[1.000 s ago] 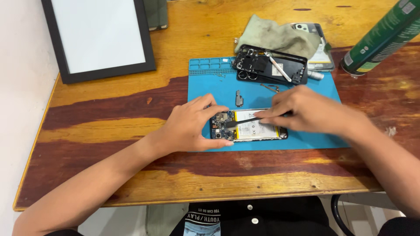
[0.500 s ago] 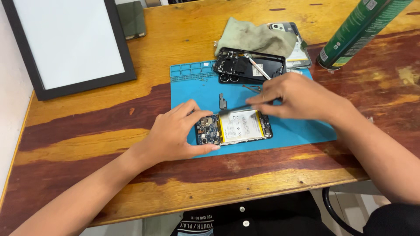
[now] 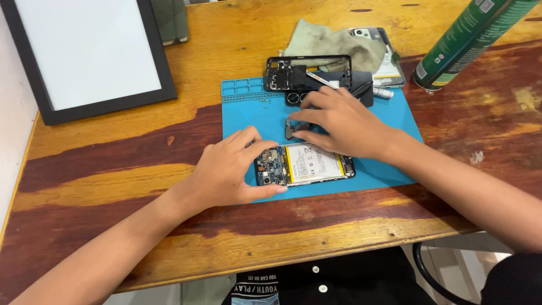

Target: The person cleans the internal components of a disassembled smartphone using a brush and then reattaches the back cover. The person uses a brush to clean the motherboard and battery area, then aligns and presses the back cover onto the phone chassis.

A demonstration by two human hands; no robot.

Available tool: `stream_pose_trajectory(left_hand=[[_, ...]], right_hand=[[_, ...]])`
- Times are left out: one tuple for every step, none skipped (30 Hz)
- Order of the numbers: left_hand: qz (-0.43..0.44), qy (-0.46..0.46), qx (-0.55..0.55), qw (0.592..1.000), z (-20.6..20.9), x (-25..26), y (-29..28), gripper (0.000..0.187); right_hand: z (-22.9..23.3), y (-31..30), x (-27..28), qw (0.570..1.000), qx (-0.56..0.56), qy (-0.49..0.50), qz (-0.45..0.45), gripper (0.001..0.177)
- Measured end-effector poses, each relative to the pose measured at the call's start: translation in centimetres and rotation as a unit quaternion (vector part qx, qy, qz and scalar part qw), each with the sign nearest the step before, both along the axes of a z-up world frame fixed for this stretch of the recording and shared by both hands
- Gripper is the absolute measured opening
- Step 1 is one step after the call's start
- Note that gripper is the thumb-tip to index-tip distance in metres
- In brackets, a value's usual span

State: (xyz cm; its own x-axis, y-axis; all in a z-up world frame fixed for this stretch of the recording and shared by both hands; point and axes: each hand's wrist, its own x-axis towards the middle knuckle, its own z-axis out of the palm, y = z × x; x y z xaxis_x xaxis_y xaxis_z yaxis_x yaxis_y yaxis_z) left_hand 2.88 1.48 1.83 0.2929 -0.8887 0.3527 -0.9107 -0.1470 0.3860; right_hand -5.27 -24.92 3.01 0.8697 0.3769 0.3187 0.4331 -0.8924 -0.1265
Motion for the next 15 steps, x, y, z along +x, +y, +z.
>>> stream_pose_trajectory(left_hand=[[0.0,-0.001,0.0,1.0,0.0,0.0,0.0,0.07],[0.0,-0.001,0.001,1.0,0.0,0.0,0.0,0.07],[-0.001,-0.002,0.002,1.0,0.0,0.0,0.0,0.071],[0.0,-0.001,0.004,1.0,-0.1,0.0,0.0,0.07],[0.002,-0.001,0.005,1.0,-0.1,-0.1,0.1,0.07],[0.001,-0.002,0.005,1.0,-0.1,0.0,0.0,0.07],[0.003,-0.006,0.005,1.0,-0.1,0.0,0.0,0.07],[0.003,-0.009,0.005,1.0,-0.1,0.0,0.0,0.07],[0.003,-0.013,0.004,1.0,-0.1,-0.1,-0.1,0.07],[0.003,-0.011,0.004,1.0,-0.1,-0.1,-0.1,0.07],[0.004,-0.008,0.003,1.0,-0.1,-0.1,-0.2,0.07],[0.008,-0.009,0.005,1.0,0.0,-0.1,-0.2,0.071],[0.008,-0.006,0.006,1.0,0.0,-0.1,-0.3,0.07],[0.009,-0.003,0.01,1.0,0.1,-0.1,-0.3,0.07],[0.009,0.0,0.013,1.0,0.2,-0.1,-0.3,0.07]], right_hand=[[0.1,0.2,0.5,1.0,-0.01,0.021,-0.007,0.042],[0.3,0.3,1.1,0.999,-0.019,0.043,-0.015,0.046],[0.4,0.4,1.7,0.997,-0.028,0.064,-0.023,0.05],[0.5,0.5,2.2,0.997,-0.01,0.08,-0.017,0.05],[0.7,0.5,2.6,0.995,0.008,0.095,-0.012,0.049],[0.9,0.4,3.0,0.994,0.026,0.109,-0.008,0.048],[1.2,0.3,3.3,0.991,0.036,0.127,-0.012,0.047],[1.4,0.2,3.4,0.988,0.045,0.146,-0.016,0.046],[1.5,0.1,3.5,0.985,0.055,0.165,-0.02,0.045],[1.6,0.0,3.5,0.984,0.065,0.167,-0.016,0.044],[1.7,0.0,3.5,0.983,0.076,0.169,-0.013,0.043],[1.7,0.1,3.6,0.982,0.087,0.167,-0.004,0.043],[1.8,0.3,3.6,0.977,0.115,0.182,-0.009,0.04],[1.8,0.5,3.6,0.97,0.144,0.196,-0.012,0.038],[1.8,0.8,3.4,0.962,0.173,0.209,-0.015,0.035]])
